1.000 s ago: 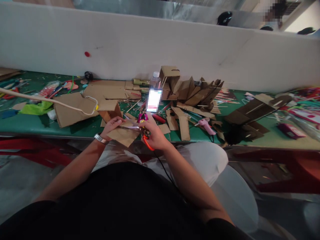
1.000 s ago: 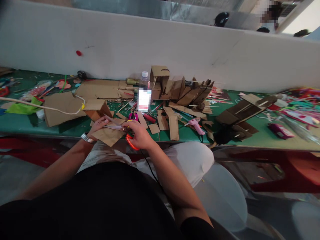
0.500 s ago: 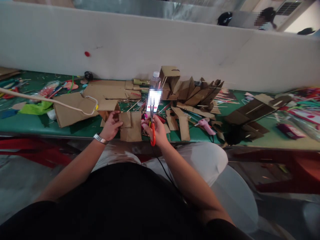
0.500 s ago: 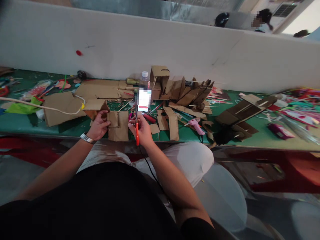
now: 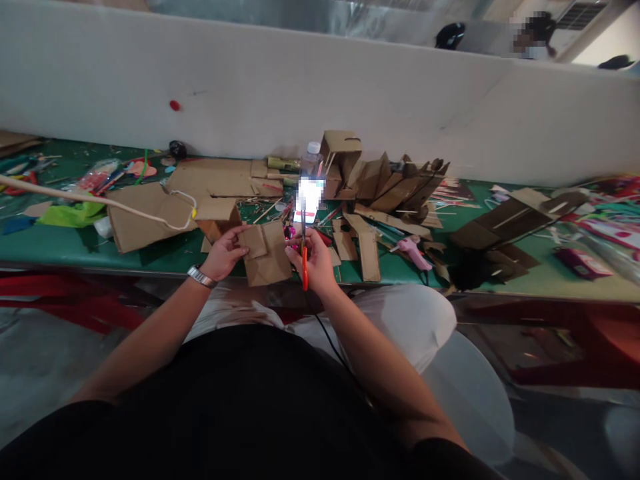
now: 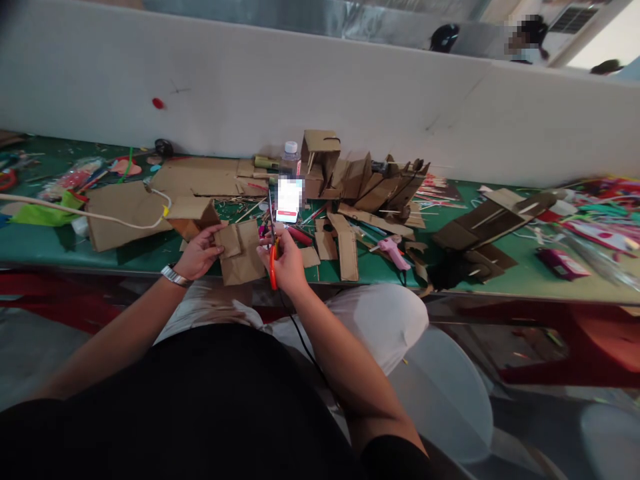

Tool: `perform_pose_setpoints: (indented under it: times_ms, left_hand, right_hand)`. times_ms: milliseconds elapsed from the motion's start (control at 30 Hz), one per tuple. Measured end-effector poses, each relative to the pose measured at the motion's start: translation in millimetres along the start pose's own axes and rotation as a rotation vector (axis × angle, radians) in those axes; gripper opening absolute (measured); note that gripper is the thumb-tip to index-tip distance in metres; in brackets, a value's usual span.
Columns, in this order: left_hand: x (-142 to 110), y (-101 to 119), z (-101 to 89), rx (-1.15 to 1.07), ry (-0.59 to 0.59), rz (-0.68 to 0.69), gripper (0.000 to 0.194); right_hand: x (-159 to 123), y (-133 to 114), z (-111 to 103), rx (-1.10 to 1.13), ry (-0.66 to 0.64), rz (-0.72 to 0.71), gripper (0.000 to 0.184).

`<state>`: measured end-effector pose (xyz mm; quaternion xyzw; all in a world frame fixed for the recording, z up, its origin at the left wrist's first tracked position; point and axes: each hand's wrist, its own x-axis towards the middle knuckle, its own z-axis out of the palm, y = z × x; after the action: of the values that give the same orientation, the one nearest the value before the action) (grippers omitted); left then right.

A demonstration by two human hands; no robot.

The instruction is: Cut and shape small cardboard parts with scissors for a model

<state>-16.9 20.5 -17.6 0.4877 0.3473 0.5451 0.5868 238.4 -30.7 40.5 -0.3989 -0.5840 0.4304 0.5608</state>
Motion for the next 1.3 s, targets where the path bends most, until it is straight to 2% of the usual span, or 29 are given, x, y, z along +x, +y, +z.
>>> perform_pose_setpoints:
  times_ms: [333,600,1033,1200,1300]
  left_hand:
    - [-4.5,5.3,-0.5,-0.008,-0.124,-0.044,0.069]
    - [-3.8,4.5,1.9,0.0,-0.119,-0.028,0.068]
    - [-4.1,1.0,1.0,0.03,-0.081,-0.026,0.064]
    - [-3.8,1.8,0.1,0.045,-0.1,-0.022,0.065]
    - [-4.7,4.1,0.6,0.085,-0.135,-0.031,0.066]
  right_hand:
    - [-2.2,6.3,5.5,-0.008,0.063,0.004,0.053]
    - [-5.2,1.8,11.4,0.088,0.064,-0.046,0.042]
    - [-9.5,-7.8,13.4,0.058,0.047,-0.051,0.042]
    - [-9.3,3.1,11.7,-0.024,0.063,-0.064,0.047]
    - [-8.8,10.5,10.0,-0.214,0.083,-0.116,0.051]
